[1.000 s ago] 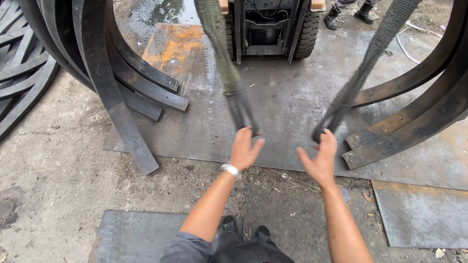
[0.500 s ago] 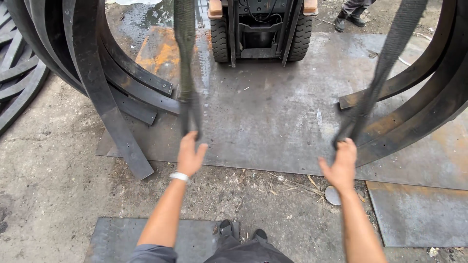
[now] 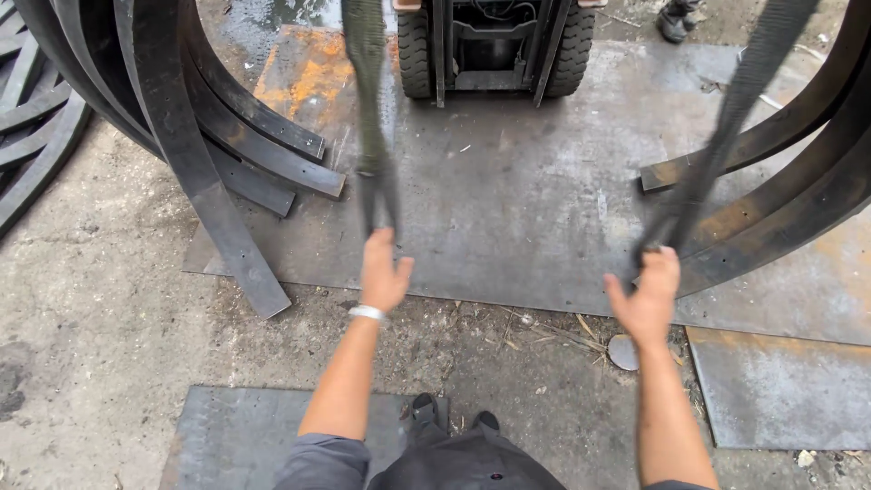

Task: Rigging curved metal plates using industrial straps to be lifted by a crane hook.

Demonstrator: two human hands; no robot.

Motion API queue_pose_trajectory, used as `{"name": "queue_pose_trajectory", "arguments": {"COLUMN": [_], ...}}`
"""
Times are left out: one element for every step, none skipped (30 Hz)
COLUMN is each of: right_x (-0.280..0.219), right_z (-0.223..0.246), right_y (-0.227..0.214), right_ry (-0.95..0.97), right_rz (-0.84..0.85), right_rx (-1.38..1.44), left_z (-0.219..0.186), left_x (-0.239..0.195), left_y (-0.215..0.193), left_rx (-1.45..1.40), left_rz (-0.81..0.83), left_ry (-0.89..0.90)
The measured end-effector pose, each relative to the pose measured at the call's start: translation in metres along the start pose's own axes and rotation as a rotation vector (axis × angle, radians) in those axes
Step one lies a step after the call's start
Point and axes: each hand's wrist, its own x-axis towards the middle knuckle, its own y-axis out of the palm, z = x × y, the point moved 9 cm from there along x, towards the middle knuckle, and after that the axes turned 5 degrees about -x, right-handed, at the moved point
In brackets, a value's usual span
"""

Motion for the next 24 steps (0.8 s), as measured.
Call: {"name": "queue_pose_trajectory", "arguments": {"right_x": [-0.009, -0.013, -0.013, -0.015, -0.018, -0.013, -0.009, -0.011, -0.01, -0.009, -0.007, 0.0, 0.007, 0.009, 0.016, 0.026, 0.037, 0.039, 0.041, 0.046, 0.047, 0.048, 0.047, 0.035], "right_z": [-0.032, -0.065, -0.075, -0.087, -0.099, -0.099, -0.099, -0.097, -0.078, -0.06, -0.041, -0.011, 0.012, 0.036, 0.061, 0.091, 0.122, 0.115, 0.109, 0.103, 0.103, 0.1, 0.099, 0.072], "right_y": [-0.014, -0.031, -0.04, -0.048, -0.056, -0.052, -0.046, -0.041, -0.032, -0.022, -0.012, 0.002, 0.018, 0.035, 0.046, 0.056, 0.065, 0.079, 0.091, 0.103, 0.084, 0.077, 0.07, 0.068], "right_ry": [0.004, 0.007, 0.007, 0.022, 0.037, 0.033, 0.034, 0.04, 0.04, 0.045, 0.049, 0.053, 0.137, 0.225, 0.234, 0.173, 0.111, 0.116, 0.111, 0.101, 0.102, 0.182, 0.261, 0.259], "right_rz": [0.009, 0.009, 0.008, 0.025, 0.042, 0.036, 0.048, 0.067, 0.068, 0.048, 0.027, 0.027, 0.043, 0.063, 0.066, 0.064, 0.061, 0.061, 0.049, 0.036, 0.035, 0.116, 0.2, 0.201], "right_rx": [-0.108, -0.221, -0.225, -0.235, -0.245, -0.246, -0.224, -0.201, -0.203, -0.091, 0.021, 0.022, 0.196, 0.371, 0.371, 0.526, 0.68, 0.676, 0.554, 0.434, 0.43, 0.579, 0.73, 0.732], "left_z": [0.016, 0.031, 0.035, 0.043, 0.051, 0.057, 0.061, 0.064, 0.068, 0.072, 0.076, 0.046, 0.023, -0.001, -0.032, -0.065, -0.099, -0.12, -0.139, -0.159, -0.145, -0.132, -0.12, -0.09], "left_x": [0.0, 0.004, 0.01, 0.016, 0.021, 0.024, 0.026, 0.024, 0.019, 0.016, 0.013, 0.014, 0.011, 0.005, 0.005, 0.008, 0.01, 0.015, 0.019, 0.026, 0.023, 0.024, 0.024, 0.021], "left_y": [-0.045, -0.09, -0.116, -0.141, -0.166, -0.166, -0.165, -0.166, -0.141, -0.114, -0.087, -0.052, -0.012, 0.03, 0.062, 0.099, 0.136, 0.14, 0.148, 0.155, 0.152, 0.145, 0.138, 0.119], "left_rx": [0.141, 0.276, 0.272, 0.294, 0.316, 0.313, 0.289, 0.268, 0.266, 0.187, 0.107, 0.108, -0.096, -0.299, -0.296, -0.459, -0.623, -0.625, -0.834, -1.043, -1.047, -0.808, -0.569, -0.568], "left_rz": [-0.01, -0.024, -0.025, -0.015, -0.006, -0.013, -0.009, 0.002, 0.003, 0.009, 0.015, 0.019, 0.056, 0.098, 0.107, 0.148, 0.189, 0.195, 0.194, 0.189, 0.193, 0.214, 0.232, 0.229], "left_ry": [-0.09, -0.171, -0.17, -0.223, -0.276, -0.274, -0.234, -0.196, -0.197, -0.185, -0.173, -0.172, -0.257, -0.345, -0.348, -0.352, -0.355, -0.357, -0.41, -0.459, -0.458, -0.366, -0.273, -0.274]}}
